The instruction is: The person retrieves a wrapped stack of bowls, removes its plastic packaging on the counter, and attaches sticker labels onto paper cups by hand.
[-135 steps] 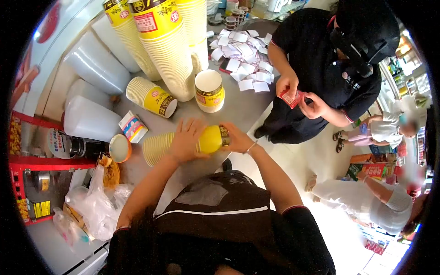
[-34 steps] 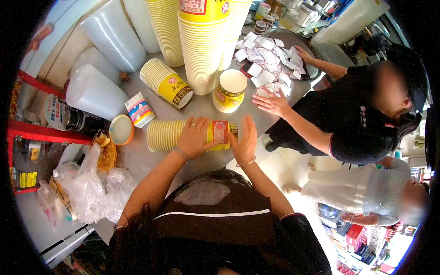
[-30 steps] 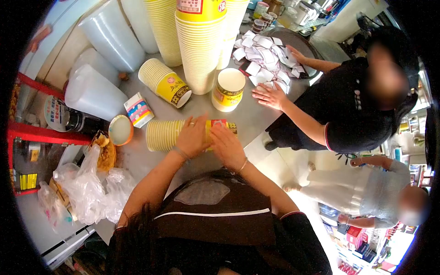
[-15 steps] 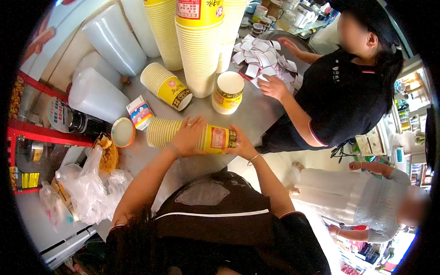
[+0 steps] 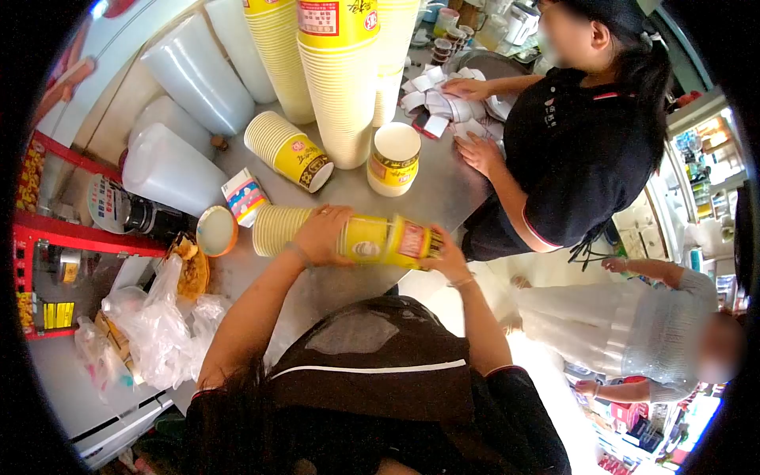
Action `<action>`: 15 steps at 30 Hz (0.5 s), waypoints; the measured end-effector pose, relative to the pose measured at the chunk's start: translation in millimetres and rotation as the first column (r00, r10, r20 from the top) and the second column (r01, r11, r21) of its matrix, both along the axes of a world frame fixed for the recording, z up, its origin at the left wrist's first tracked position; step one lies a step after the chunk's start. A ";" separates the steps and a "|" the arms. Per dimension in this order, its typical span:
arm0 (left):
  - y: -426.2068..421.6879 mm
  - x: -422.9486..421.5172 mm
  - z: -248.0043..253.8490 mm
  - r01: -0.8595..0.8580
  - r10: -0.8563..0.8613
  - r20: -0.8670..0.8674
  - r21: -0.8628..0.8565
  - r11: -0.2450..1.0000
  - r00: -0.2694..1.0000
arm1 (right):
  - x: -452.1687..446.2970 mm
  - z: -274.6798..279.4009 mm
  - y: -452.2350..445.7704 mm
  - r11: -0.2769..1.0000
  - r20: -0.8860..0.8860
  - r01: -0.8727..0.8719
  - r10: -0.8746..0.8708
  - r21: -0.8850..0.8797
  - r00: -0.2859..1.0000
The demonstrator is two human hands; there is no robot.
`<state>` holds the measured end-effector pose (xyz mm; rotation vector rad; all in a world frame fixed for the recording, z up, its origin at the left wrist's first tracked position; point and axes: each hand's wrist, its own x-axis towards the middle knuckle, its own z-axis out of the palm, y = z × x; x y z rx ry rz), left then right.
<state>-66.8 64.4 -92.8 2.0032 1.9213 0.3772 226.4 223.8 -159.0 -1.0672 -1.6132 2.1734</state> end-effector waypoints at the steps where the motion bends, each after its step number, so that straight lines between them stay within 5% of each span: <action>1: -1.8 -2.7 -2.5 0.005 -0.004 -0.014 0.017 1.000 1.000 | 16.5 2.1 9.7 0.998 -0.040 -0.018 0.021 0.068 0.999; 4: -3.5 0.6 -4.5 0.004 -0.004 -0.029 0.013 1.000 1.000 | 37.0 28.0 26.6 0.943 -0.123 0.021 0.021 0.331 0.992; 6: -2.9 4.2 -5.1 0.001 0.000 -0.026 0.021 1.000 1.000 | 13.3 106.6 26.9 0.812 -0.164 0.154 -0.074 0.564 0.984; 7: -4.6 5.9 -6.0 -0.004 0.004 -0.020 0.037 0.999 1.000 | 0.0 129.4 35.5 0.657 -0.115 0.163 -0.115 0.736 0.987; 8: -5.7 6.8 -6.6 -0.009 0.010 -0.015 0.051 0.999 1.000 | -18.9 157.8 44.9 0.357 -0.079 0.114 -0.112 0.927 0.991; 9: -6.3 6.6 -7.3 0.000 0.000 -0.006 0.055 0.999 1.000 | -42.0 192.5 44.8 0.298 -0.024 0.059 -0.118 0.953 0.993; 10: -7.8 5.7 -7.9 0.006 -0.006 0.001 0.057 0.998 1.000 | -64.0 207.4 54.0 0.088 0.040 -0.029 -0.127 0.996 0.991; 12: -13.3 6.6 -5.7 0.019 -0.017 -0.021 0.058 0.998 1.000 | -109.2 212.4 67.7 -0.034 0.105 -0.108 -0.084 0.994 0.991; 15: -17.6 13.8 -2.8 0.029 -0.021 -0.097 0.073 0.997 0.995 | -164.6 160.9 90.5 -0.059 0.320 -0.318 0.032 0.946 0.947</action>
